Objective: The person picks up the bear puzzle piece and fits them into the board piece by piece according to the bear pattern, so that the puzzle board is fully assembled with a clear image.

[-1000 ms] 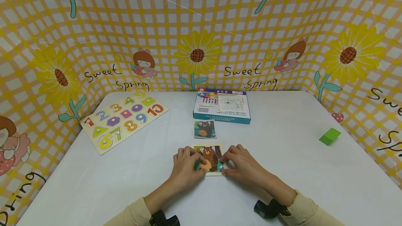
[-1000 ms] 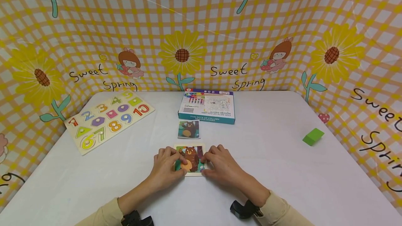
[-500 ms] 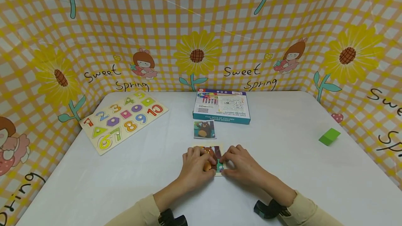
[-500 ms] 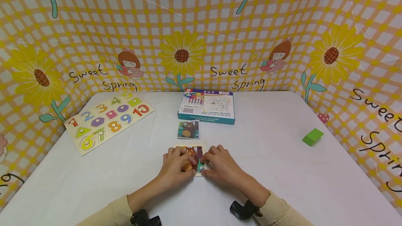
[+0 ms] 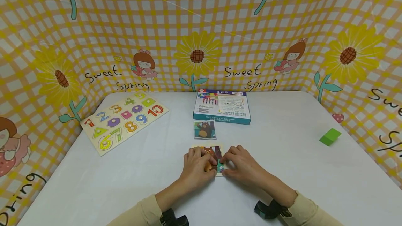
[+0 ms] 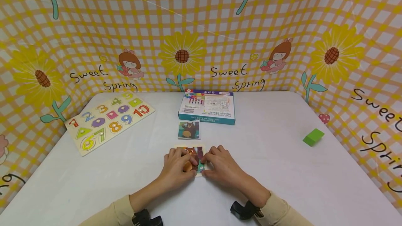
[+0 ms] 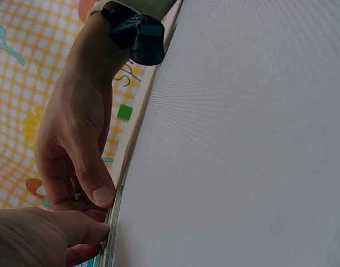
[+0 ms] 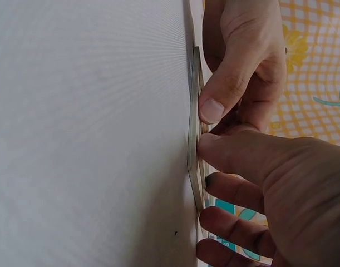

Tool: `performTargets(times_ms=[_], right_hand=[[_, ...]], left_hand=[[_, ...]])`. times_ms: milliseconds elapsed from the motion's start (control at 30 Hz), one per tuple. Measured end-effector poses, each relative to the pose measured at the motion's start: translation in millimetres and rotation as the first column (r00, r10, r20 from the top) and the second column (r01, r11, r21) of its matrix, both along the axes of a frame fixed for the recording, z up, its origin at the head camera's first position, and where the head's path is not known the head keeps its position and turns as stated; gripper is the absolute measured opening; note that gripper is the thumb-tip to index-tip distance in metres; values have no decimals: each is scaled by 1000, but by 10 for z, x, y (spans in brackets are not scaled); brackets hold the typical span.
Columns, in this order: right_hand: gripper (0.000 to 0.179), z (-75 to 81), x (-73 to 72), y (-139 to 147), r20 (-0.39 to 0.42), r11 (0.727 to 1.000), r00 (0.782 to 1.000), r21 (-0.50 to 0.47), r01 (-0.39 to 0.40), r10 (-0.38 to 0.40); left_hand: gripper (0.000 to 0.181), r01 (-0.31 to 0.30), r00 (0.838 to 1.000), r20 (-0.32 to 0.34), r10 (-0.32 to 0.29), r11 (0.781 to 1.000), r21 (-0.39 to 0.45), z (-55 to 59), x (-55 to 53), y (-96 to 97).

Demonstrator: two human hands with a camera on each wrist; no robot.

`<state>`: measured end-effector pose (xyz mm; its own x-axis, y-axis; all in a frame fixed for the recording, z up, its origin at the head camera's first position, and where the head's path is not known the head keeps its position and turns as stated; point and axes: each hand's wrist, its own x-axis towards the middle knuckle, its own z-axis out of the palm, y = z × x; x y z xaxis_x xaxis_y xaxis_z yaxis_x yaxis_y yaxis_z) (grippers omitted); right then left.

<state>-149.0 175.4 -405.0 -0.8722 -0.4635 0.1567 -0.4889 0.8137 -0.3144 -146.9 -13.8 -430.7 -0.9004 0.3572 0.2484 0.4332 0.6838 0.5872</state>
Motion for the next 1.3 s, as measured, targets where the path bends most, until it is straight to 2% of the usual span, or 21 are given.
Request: performTargets(times_ms=[333, 933, 1100, 1300], right_hand=[[19, -6, -6, 1, 23, 1000, 1000, -15, 20, -20], [18, -23, -6, 15, -32, 999, 999, -22, -29, 28], [19, 11, -10, 10, -16, 1000, 1000, -15, -10, 10], [21, 75, -48, 56, -53, 1000, 998, 2, 32, -31]], left_hand=[[10, -2, 1000, 4, 2, 1000, -7, 12, 2, -2], [9, 0, 1000, 12, 0, 1000, -2, 25, -2, -10], [10, -2, 999, 41, 1, 1000, 24, 77, 1, -44], [11, -33, 998, 47, 30, 996, 78, 166, -27, -150]])
